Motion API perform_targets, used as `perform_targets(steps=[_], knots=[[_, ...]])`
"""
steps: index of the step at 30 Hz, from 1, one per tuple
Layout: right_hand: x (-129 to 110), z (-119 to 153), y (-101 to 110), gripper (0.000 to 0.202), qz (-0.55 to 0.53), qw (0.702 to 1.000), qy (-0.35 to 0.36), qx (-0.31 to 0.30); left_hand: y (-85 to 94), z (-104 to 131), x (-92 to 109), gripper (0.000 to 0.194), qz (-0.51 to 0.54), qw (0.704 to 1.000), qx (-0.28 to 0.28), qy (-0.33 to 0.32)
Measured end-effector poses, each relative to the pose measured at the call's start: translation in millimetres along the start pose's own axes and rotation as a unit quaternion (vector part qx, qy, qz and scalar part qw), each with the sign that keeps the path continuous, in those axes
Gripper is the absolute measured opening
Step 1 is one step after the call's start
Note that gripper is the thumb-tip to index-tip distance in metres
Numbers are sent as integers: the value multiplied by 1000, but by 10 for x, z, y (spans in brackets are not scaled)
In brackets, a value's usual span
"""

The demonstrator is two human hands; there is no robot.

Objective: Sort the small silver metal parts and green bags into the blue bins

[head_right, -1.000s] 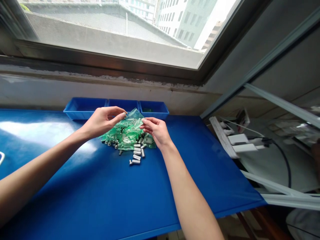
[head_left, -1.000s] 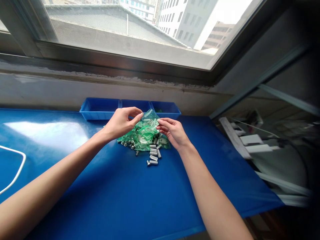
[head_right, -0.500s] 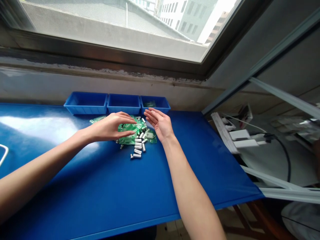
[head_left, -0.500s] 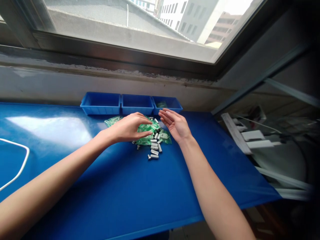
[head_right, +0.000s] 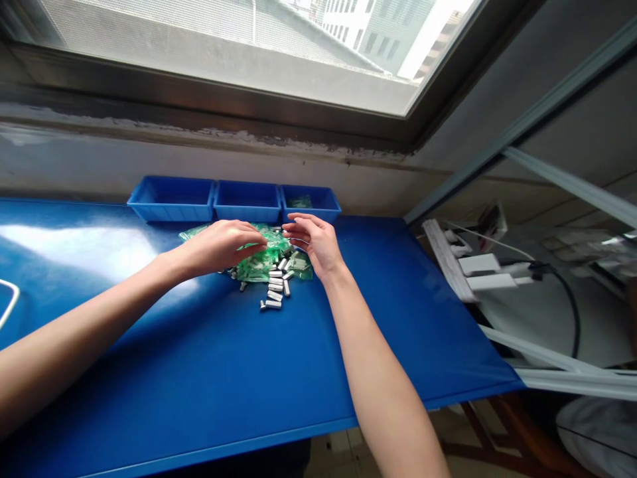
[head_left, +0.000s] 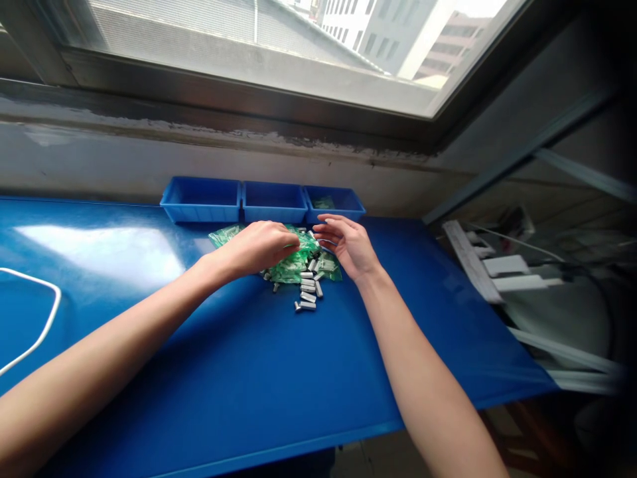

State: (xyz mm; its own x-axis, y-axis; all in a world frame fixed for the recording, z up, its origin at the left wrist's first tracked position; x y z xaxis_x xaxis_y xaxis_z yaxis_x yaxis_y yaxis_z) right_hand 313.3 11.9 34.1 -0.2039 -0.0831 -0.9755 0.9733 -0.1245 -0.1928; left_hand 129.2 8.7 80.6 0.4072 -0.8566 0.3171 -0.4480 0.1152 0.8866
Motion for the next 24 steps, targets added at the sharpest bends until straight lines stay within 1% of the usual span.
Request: perform_targets(steps=[3, 6, 8, 10, 13, 16, 19, 24], knots=[[-8, 3, 4, 21, 9, 1000, 6, 0, 53, -6, -22, 21, 9, 1000, 15, 16], [-14, 1, -6, 22, 18, 1000, 17, -6, 157, -2, -80, 23, 75, 993, 73, 54], [-36, 2, -33, 23, 25, 999, 35, -20, 225, 9, -144, 25, 162, 975, 118, 96], [-74, 17, -79, 25, 31, 997, 58, -37, 254, 20, -208, 29, 266, 943, 144, 137], [-132, 73, -189, 30, 37, 993, 78, -74, 245, 23, -276, 39, 378, 895, 151, 182], [-161, 142, -304, 34, 46, 989, 82, -110, 221, 31, -340, 47, 419, 868, 154, 217], [-148, 171, -354, 33, 71, 986, 87, -123, 184, 37, -376, 51, 433, 858, 150, 235], [-76, 132, -323, 35, 96, 984, 85, -120, 171, 37, -362, 54, 438, 857, 145, 230]])
Point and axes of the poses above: each hand's wrist, its own z-axis away from the middle knuckle, its own y-axis out of the back of the hand, x = y × z, the point moved 7 cm from there along -z, towards the middle knuckle, and after that the axes turned 3 degrees about -x, right-handed, at the moved point
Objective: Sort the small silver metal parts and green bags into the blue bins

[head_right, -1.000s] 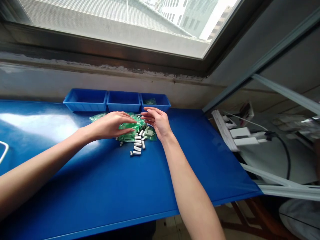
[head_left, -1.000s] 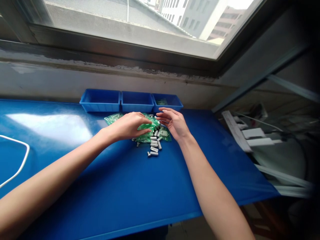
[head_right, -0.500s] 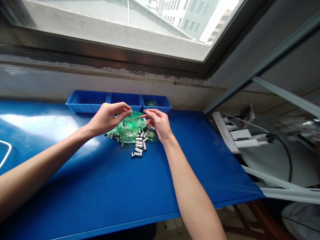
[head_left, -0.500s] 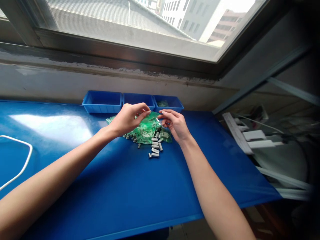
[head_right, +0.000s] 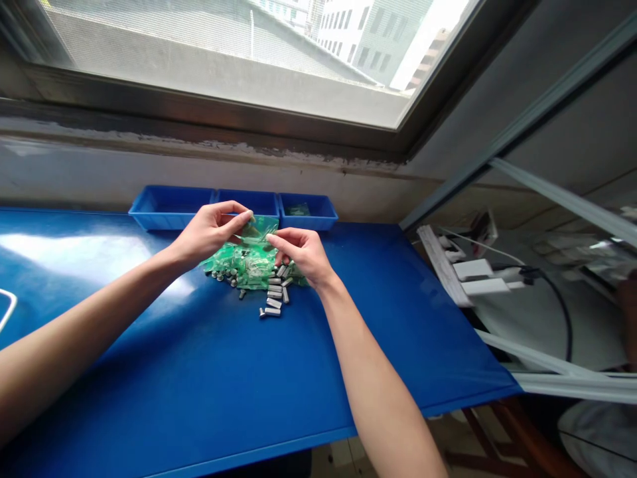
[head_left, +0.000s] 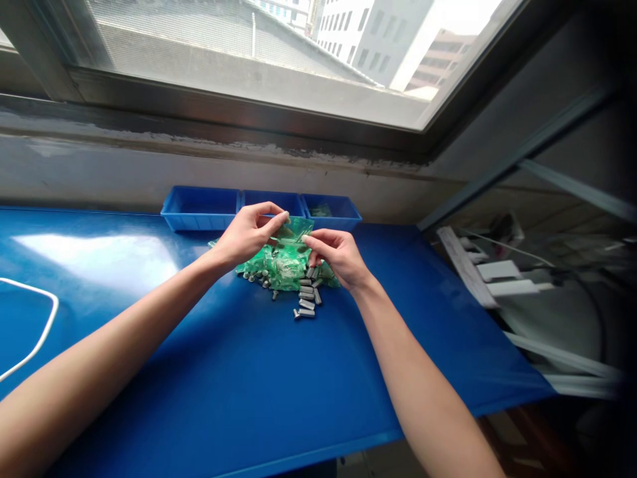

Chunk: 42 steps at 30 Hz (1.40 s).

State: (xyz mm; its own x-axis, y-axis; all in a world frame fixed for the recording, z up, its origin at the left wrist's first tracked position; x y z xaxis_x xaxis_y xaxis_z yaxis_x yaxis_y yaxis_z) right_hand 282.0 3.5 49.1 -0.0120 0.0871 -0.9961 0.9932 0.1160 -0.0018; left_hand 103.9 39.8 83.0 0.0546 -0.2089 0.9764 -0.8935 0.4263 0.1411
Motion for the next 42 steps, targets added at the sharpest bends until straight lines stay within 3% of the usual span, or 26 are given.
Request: perform_targets(steps=[8, 13, 16, 19, 25, 29, 36, 42], knots=[[-2, -13, 78, 32, -16, 999, -25, 23, 22, 5, -3, 44, -21, 1000, 0, -10], [73, -51, 255, 33, -94, 988, -49, 114, 130, 26, 55, 36, -194, 977, 52, -75], [135, -84, 393, 25, -169, 962, -50, 207, 51, 37, 74, 32, -261, 960, 7, -106], [170, -132, 460, 10, -219, 942, -50, 249, -108, 66, 90, 30, -314, 937, -73, -137], [188, -130, 488, 11, -176, 955, -71, 228, -262, 155, 72, 41, -411, 884, -161, -158], [165, -69, 465, 12, -129, 969, -73, 198, -276, 201, 58, 50, -472, 851, -175, -150], [127, -34, 432, 19, -91, 978, -65, 177, -313, 221, 121, 24, -479, 849, -172, -143], [133, -28, 445, 21, -89, 978, -65, 175, -330, 231, 203, 18, -480, 845, -165, -170]])
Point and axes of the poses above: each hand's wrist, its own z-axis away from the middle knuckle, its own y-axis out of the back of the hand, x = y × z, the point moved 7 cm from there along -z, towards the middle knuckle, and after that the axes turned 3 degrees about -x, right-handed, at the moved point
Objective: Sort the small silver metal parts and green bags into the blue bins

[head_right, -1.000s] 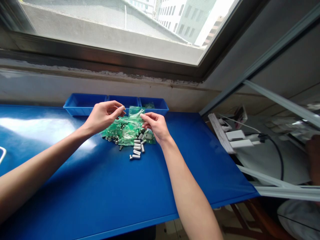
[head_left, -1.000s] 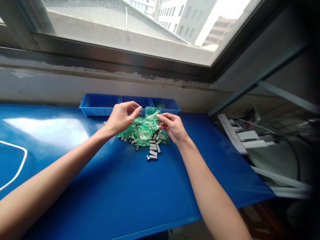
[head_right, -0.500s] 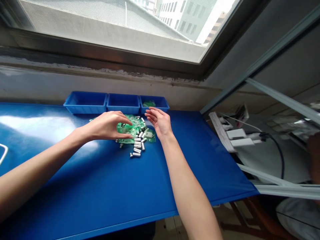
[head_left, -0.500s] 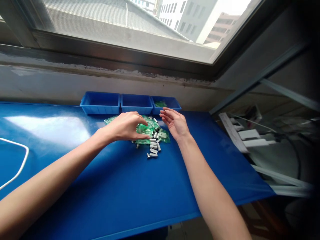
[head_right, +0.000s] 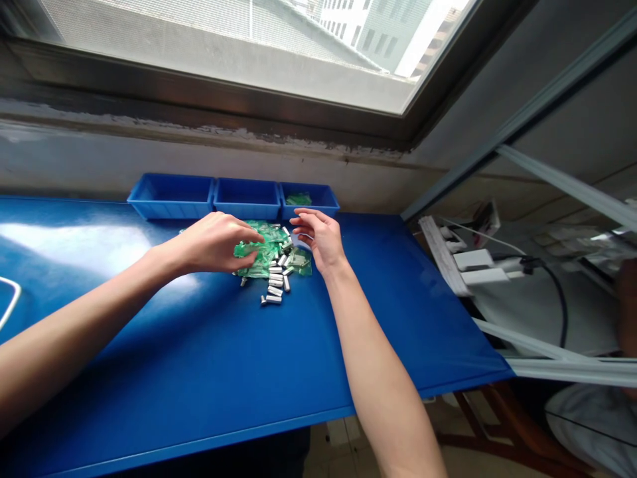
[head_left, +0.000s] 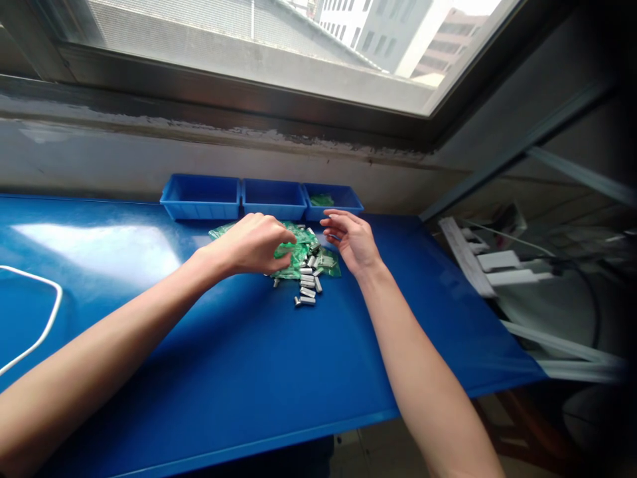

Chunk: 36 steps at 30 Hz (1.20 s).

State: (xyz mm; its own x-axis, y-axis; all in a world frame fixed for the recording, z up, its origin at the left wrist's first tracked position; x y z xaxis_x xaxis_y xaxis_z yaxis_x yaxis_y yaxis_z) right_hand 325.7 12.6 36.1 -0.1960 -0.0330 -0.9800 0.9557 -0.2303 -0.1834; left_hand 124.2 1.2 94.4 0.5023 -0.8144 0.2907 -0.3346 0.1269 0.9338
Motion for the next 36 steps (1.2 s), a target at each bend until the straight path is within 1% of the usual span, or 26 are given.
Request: perform_targets(steps=[4, 7, 9, 10, 12, 13, 15, 17, 20, 24, 28, 30, 31, 33, 36], knots=[[9, 0, -12, 21, 4, 1000, -1, -6, 59, 0, 3, 18, -9, 1000, 16, -16], [15, 0, -35, 20, 13, 1000, 1, -17, 147, -10, -28, 20, 26, 998, 61, -13], [1, 2, -65, 19, 22, 999, 13, -34, 220, -16, -63, 20, 95, 990, 105, 0], [-14, 7, -87, 18, 29, 998, 22, -47, 255, -16, -94, 20, 143, 981, 130, 13], [-50, 31, -153, 18, 45, 995, 39, -83, 295, -7, -183, 24, 249, 952, 172, 55], [-70, 51, -195, 20, 52, 992, 47, -105, 294, -2, -230, 28, 296, 934, 184, 79], [-104, 103, -280, 25, 59, 986, 57, -146, 262, 5, -309, 37, 367, 903, 188, 120], [-125, 154, -348, 30, 68, 981, 63, -172, 227, 6, -353, 43, 408, 884, 181, 140], [-125, 201, -413, 30, 86, 976, 70, -186, 189, 2, -373, 45, 439, 869, 171, 149], [-92, 212, -448, 27, 93, 974, 67, -196, 146, -14, -349, 44, 457, 863, 158, 149], [-88, 202, -436, 28, 96, 974, 60, -197, 104, -18, -367, 43, 449, 867, 153, 152], [-78, 185, -413, 28, 91, 976, 51, -192, 88, -5, -414, 40, 417, 881, 155, 162], [-66, 168, -392, 28, 85, 978, 44, -184, 85, 4, -441, 39, 387, 894, 156, 166], [-31, 112, -322, 29, 59, 987, 30, -150, 90, 17, -483, 36, 307, 924, 159, 166], [30, 0, -153, 24, -16, 998, 19, -50, 80, -2, -460, 33, 193, 962, 148, 121]])
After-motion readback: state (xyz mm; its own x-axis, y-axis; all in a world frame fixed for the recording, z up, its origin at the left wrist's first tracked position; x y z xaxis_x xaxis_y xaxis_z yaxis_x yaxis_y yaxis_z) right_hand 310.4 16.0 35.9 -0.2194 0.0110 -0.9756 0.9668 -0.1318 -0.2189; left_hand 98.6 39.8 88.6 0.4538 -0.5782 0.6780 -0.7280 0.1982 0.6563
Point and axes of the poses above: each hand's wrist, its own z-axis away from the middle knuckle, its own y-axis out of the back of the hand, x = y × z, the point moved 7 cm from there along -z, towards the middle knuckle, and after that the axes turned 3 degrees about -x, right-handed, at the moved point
